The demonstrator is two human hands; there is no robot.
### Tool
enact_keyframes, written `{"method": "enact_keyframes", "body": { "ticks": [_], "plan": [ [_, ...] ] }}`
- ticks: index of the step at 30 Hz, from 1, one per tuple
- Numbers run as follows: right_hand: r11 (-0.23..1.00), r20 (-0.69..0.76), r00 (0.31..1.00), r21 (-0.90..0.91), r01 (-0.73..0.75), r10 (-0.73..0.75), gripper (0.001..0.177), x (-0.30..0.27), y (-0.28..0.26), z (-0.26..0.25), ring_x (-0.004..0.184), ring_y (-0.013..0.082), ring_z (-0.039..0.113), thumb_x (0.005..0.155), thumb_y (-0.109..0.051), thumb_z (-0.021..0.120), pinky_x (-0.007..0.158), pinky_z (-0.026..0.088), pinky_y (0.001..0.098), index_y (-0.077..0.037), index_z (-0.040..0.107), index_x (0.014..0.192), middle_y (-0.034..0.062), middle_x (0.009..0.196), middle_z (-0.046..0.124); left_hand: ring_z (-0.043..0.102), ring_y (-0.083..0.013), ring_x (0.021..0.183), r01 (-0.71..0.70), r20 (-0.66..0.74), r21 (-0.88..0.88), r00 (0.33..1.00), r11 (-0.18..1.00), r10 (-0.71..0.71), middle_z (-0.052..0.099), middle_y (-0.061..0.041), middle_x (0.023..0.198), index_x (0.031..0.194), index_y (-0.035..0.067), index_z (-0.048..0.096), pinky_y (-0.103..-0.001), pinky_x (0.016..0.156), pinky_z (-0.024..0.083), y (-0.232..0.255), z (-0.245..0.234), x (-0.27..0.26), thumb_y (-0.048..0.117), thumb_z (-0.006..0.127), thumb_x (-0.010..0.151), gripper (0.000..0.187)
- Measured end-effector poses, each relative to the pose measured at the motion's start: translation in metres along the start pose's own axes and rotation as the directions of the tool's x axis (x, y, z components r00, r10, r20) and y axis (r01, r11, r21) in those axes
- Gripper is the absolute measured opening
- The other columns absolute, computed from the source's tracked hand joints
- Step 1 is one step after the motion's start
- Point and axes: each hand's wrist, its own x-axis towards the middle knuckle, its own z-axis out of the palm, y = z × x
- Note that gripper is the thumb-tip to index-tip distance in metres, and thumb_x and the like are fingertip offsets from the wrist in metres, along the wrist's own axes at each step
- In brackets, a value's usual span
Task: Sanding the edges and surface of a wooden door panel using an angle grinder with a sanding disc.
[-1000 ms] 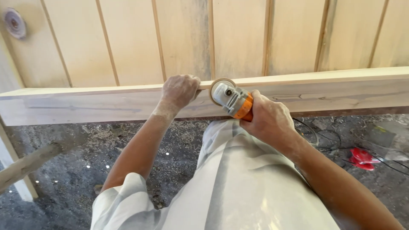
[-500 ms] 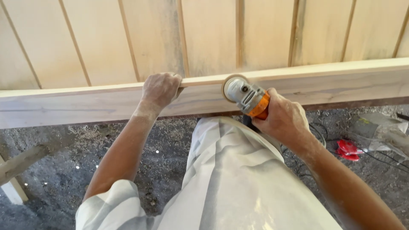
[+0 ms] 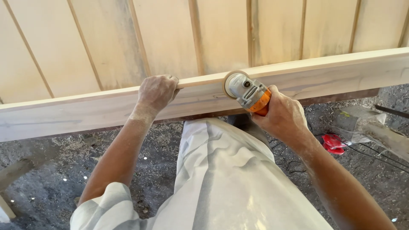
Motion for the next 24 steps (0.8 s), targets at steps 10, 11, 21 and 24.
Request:
{"method": "enact_keyframes", "body": {
  "ticks": [10,11,21,24],
  "plan": [
    [1.000,-0.028,1.000,-0.021,-0.002,0.001,0.047,0.003,0.069,-0.022,0.076,0.0382,0.073,0.074,-0.029,0.082,0.070,0.058,0.0504,-0.004,0.055,0.103,0.0190,0.079,0.072,0.072,-0.0180,0.060,0.026,-0.003,-0.029,1.000,0.999,-0.026,0.071,-0.006,0.068,0.077,0.012,0.069,-0.035,0.056,0.063,0.057,-0.016,0.042,0.033,0.062,0.103,0.034],
    [1.000,-0.027,1.000,-0.020,-0.002,0.001,0.047,0.003,0.076,-0.023,0.076,0.0382,0.073,0.074,-0.029,0.082,0.070,0.058,0.0504,-0.004,0.055,0.103,0.0190,0.079,0.072,0.072,-0.0180,0.060,0.026,-0.002,-0.028,1.000,0.999,-0.026,0.071,-0.006,0.068,0.077,0.012,0.069,-0.035,0.056,0.063,0.063,-0.018,0.044,0.033,0.062,0.103,0.034],
    [1.000,-0.058,0.998,-0.011,0.019,-0.019,0.046,0.004,0.141,-0.048,0.073,0.0376,0.073,0.073,-0.028,0.083,0.067,0.059,0.0495,-0.002,0.056,0.101,0.0195,0.078,0.072,0.073,-0.0198,0.065,0.026,0.003,-0.058,1.000,0.998,-0.026,0.072,-0.008,0.073,0.079,0.010,0.071,-0.037,0.061,0.063,0.118,-0.024,0.081,0.034,0.063,0.102,0.034],
    [1.000,-0.049,0.999,0.005,0.011,-0.010,0.045,0.002,0.159,-0.054,0.072,0.0360,0.074,0.074,-0.026,0.082,0.067,0.059,0.0481,-0.002,0.055,0.101,0.0188,0.078,0.072,0.072,-0.0192,0.064,0.020,0.000,-0.066,1.000,0.998,-0.020,0.072,-0.007,0.073,0.080,0.010,0.071,-0.036,0.061,0.063,0.129,-0.020,0.089,0.036,0.063,0.102,0.035]
  ]
}}
